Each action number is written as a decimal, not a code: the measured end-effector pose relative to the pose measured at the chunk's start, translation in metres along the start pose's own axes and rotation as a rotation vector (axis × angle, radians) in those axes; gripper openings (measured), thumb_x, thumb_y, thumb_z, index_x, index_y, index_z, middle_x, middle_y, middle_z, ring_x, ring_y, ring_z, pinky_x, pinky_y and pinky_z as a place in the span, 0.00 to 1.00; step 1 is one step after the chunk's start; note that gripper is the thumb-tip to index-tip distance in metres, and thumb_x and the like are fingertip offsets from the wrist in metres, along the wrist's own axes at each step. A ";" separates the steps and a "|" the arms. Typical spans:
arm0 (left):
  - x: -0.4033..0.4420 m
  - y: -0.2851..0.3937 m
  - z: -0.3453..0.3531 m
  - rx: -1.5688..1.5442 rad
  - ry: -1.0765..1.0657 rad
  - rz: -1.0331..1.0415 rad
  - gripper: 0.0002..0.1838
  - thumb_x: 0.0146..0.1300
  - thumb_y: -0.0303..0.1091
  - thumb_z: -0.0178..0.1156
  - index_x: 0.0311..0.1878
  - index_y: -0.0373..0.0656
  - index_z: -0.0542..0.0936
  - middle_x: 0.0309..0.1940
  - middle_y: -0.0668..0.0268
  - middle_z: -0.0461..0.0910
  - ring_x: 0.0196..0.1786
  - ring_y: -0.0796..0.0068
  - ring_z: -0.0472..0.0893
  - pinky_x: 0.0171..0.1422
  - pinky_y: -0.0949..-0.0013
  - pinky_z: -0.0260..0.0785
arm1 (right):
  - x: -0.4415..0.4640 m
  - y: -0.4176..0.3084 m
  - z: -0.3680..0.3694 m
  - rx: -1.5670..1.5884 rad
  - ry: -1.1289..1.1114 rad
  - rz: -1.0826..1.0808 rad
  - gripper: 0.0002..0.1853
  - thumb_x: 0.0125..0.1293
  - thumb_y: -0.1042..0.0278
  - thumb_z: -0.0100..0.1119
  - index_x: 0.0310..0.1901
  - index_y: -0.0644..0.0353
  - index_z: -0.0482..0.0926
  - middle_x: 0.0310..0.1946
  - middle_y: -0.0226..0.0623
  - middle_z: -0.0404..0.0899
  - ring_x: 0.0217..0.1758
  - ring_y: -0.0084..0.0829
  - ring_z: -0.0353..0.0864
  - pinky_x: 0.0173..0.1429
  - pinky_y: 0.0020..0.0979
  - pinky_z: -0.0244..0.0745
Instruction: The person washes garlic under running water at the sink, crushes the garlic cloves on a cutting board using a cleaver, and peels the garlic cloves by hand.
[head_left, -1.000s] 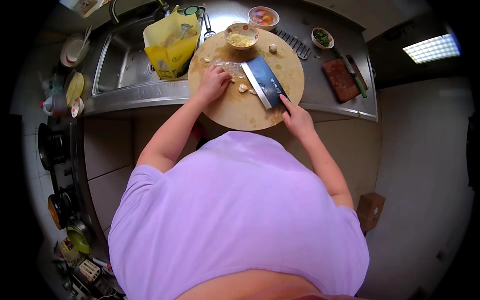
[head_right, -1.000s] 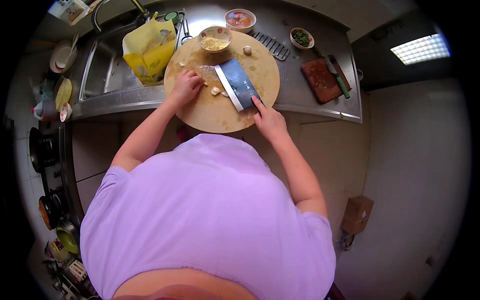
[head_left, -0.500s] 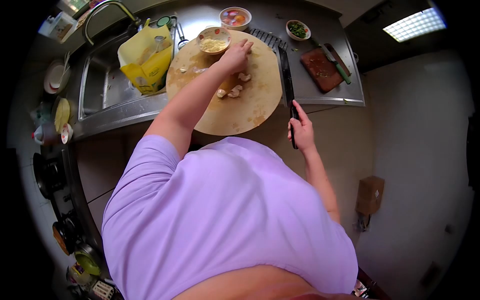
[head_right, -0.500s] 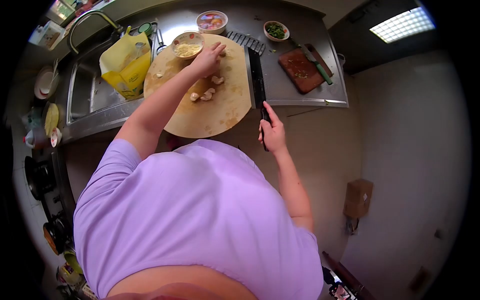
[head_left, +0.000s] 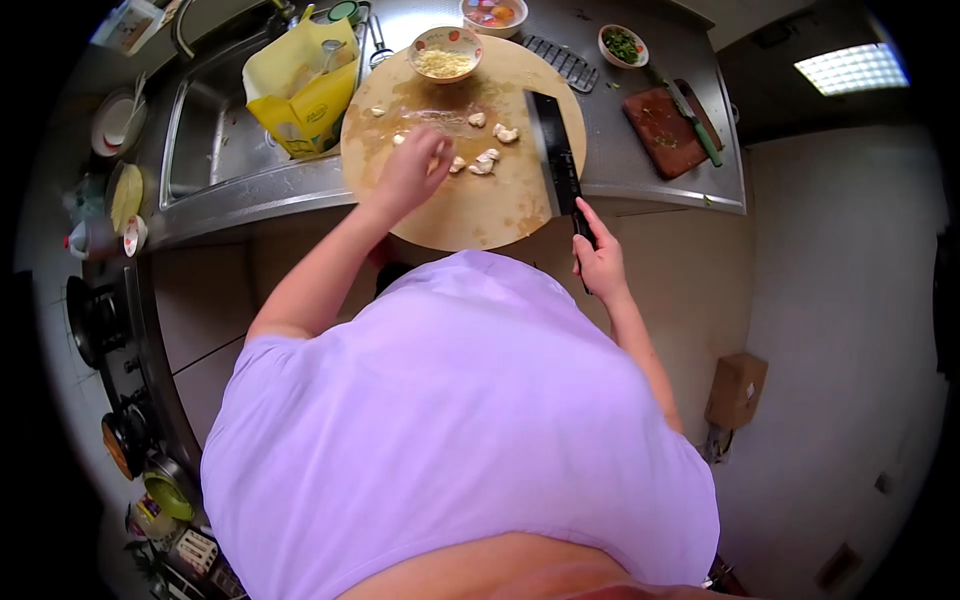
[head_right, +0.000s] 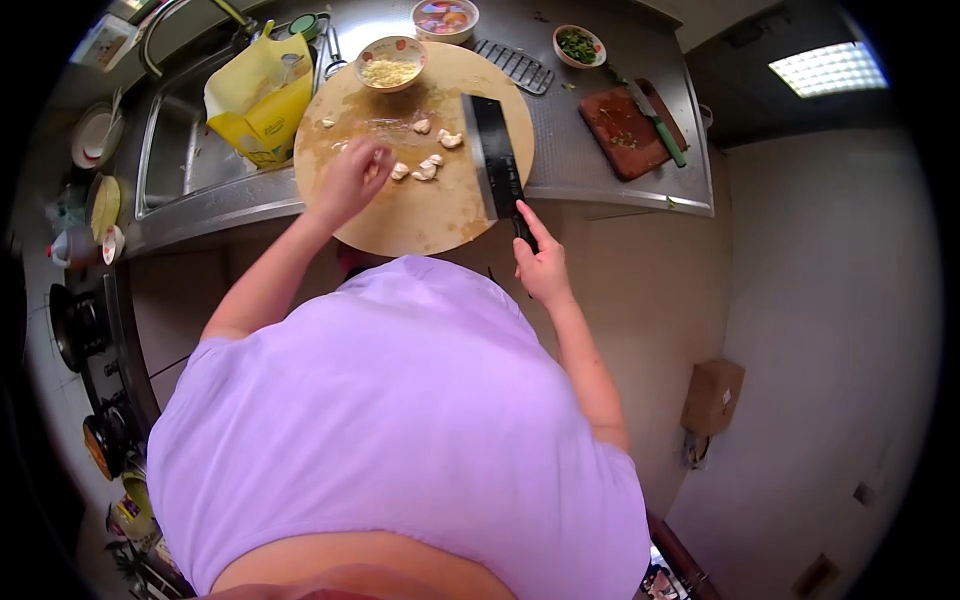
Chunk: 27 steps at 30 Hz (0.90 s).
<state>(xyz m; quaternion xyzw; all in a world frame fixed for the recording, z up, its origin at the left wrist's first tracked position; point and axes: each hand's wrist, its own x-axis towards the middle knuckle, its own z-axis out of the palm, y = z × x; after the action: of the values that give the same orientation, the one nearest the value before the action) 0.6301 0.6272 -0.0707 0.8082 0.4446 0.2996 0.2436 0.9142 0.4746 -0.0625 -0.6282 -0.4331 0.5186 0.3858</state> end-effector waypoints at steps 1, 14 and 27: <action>-0.025 -0.011 0.001 -0.025 0.041 0.021 0.11 0.56 0.26 0.60 0.42 0.39 0.74 0.35 0.60 0.74 0.35 0.64 0.77 0.39 0.68 0.72 | 0.005 -0.002 0.002 -0.066 -0.051 0.000 0.28 0.62 0.76 0.47 0.65 0.49 0.65 0.23 0.29 0.73 0.18 0.17 0.71 0.23 0.21 0.69; -0.067 -0.067 -0.023 -0.069 0.386 -0.345 0.12 0.55 0.25 0.60 0.44 0.37 0.75 0.34 0.58 0.75 0.29 0.68 0.78 0.35 0.70 0.73 | 0.062 -0.026 0.070 -1.061 -0.225 -0.550 0.27 0.58 0.67 0.54 0.61 0.36 0.69 0.29 0.41 0.74 0.30 0.42 0.78 0.34 0.39 0.75; -0.024 -0.055 0.019 -0.190 0.277 -0.226 0.19 0.53 0.24 0.58 0.50 0.39 0.73 0.44 0.55 0.75 0.42 0.58 0.76 0.48 0.64 0.69 | 0.061 -0.022 0.038 -0.620 -0.071 -0.405 0.25 0.58 0.69 0.53 0.60 0.46 0.71 0.45 0.46 0.79 0.39 0.44 0.80 0.43 0.38 0.75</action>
<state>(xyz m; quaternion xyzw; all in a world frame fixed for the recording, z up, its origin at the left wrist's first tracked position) 0.6018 0.6308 -0.1268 0.6774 0.5315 0.4194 0.2876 0.8788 0.5406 -0.0675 -0.5986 -0.6980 0.2975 0.2569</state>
